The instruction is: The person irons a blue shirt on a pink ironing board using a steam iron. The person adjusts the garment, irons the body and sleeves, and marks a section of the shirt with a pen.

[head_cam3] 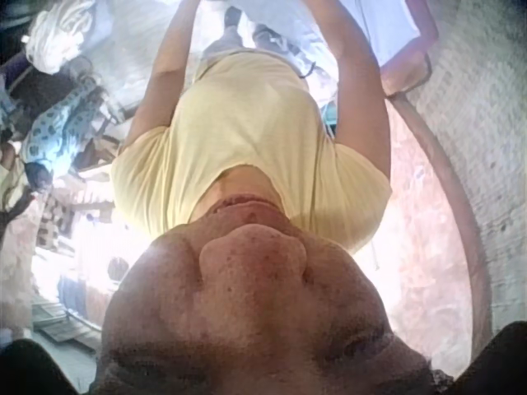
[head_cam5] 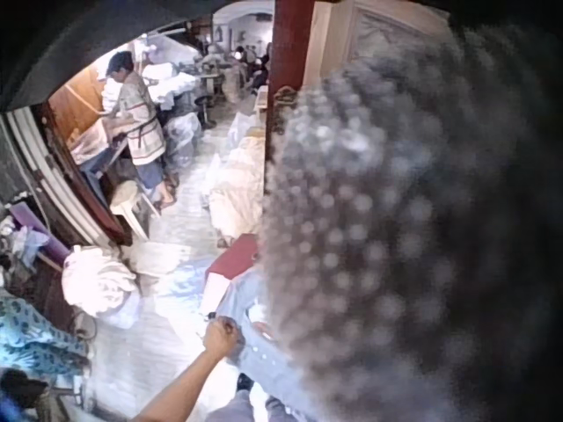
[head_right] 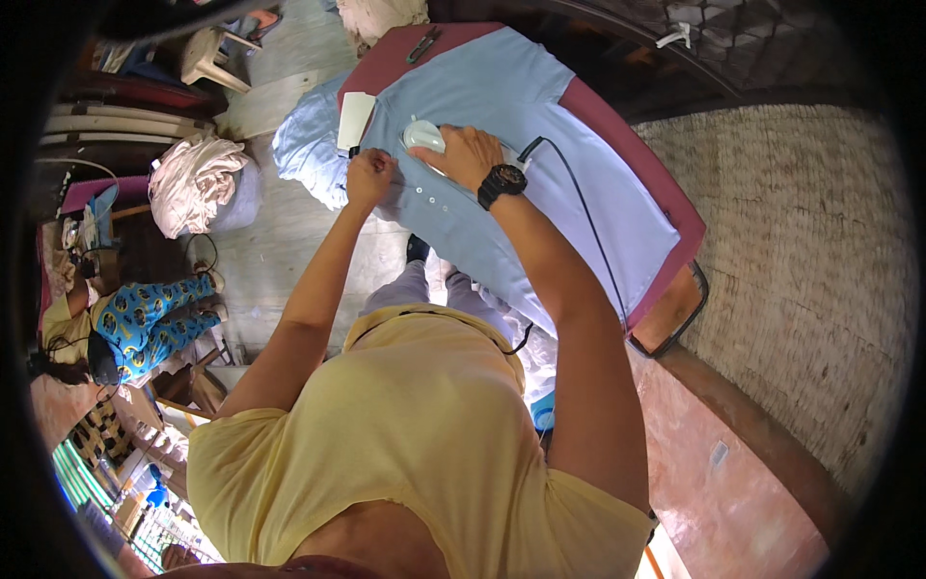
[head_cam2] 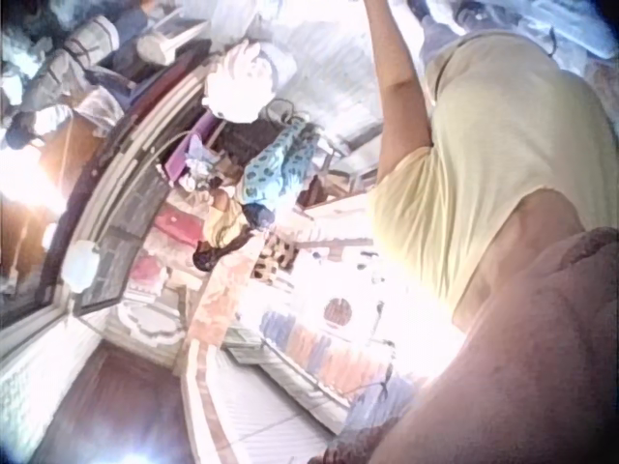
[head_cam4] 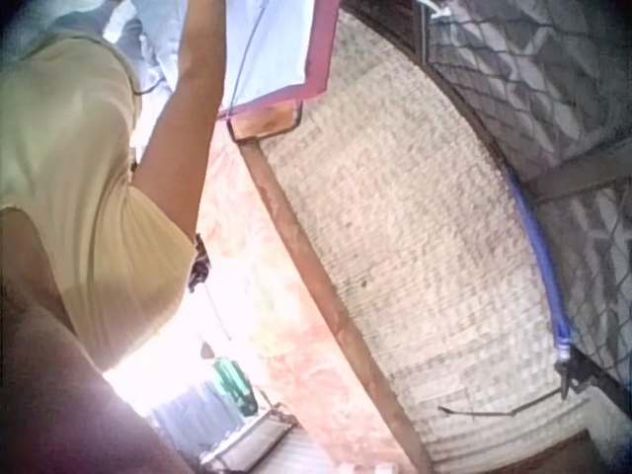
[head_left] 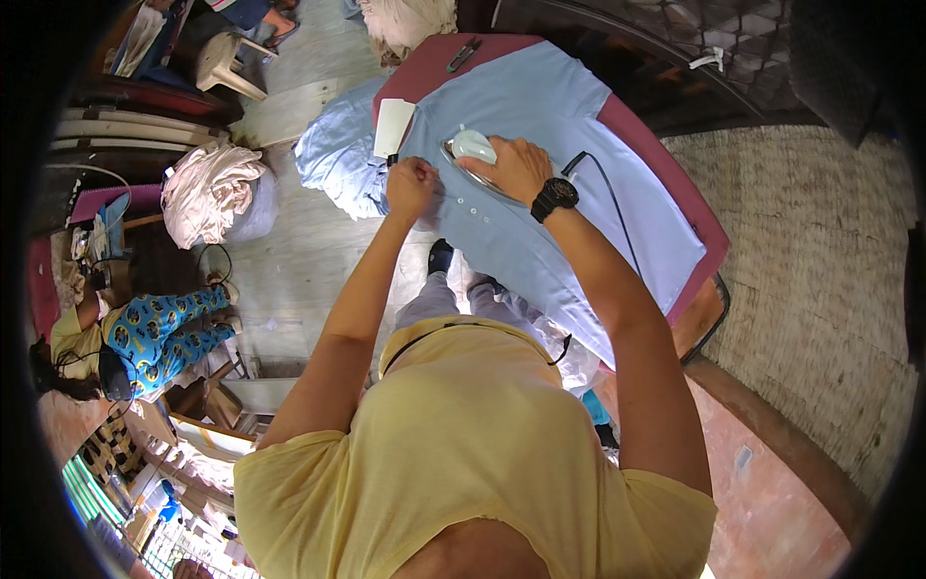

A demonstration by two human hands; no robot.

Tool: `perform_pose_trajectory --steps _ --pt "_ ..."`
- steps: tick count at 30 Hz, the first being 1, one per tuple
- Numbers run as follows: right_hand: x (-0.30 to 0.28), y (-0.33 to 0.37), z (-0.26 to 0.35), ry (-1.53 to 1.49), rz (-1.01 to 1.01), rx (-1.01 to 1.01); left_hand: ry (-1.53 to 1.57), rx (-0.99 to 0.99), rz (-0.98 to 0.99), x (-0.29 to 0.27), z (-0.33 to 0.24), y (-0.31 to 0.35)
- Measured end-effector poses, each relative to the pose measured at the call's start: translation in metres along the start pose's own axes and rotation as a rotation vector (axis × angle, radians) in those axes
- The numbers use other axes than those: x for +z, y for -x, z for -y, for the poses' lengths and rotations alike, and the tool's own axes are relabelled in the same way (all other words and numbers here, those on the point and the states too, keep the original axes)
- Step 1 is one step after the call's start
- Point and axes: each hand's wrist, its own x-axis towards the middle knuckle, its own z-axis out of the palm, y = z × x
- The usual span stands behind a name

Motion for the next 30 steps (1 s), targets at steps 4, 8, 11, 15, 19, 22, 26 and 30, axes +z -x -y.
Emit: perform_pose_trajectory --steps 4,8,11,15,19,22,26,30 --pt "-0.004 0.011 -0.005 -0.014 -0.048 0.114 -0.089 -0.021 0.043 0.003 -0.007 -0.005" --pt "-0.008 0.069 -0.038 -0.062 -0.109 0.078 -0.123 0.189 -0.148 0.017 -0.069 0.002" --pt "-0.021 0.125 -0.073 0.005 -0.163 0.153 0.135 0.394 -0.157 0.053 -0.104 0.000" --pt "-0.040 0.183 -0.135 0.009 -0.262 0.374 0.140 0.677 0.134 0.111 -0.139 0.006" --pt "-0.063 0.189 -0.194 -0.002 -0.450 0.801 -0.081 0.856 0.332 0.144 -0.168 0.024" --pt "-0.066 0.188 -0.226 -0.052 -0.606 0.943 -0.249 0.895 0.334 0.166 -0.172 0.037" --pt "-0.055 0.214 -0.206 -0.154 -0.454 0.824 -0.346 0.876 0.310 0.166 -0.166 0.036" --pt "-0.045 0.281 -0.200 -0.009 -0.432 0.856 -0.342 0.878 0.311 0.164 -0.167 0.035"
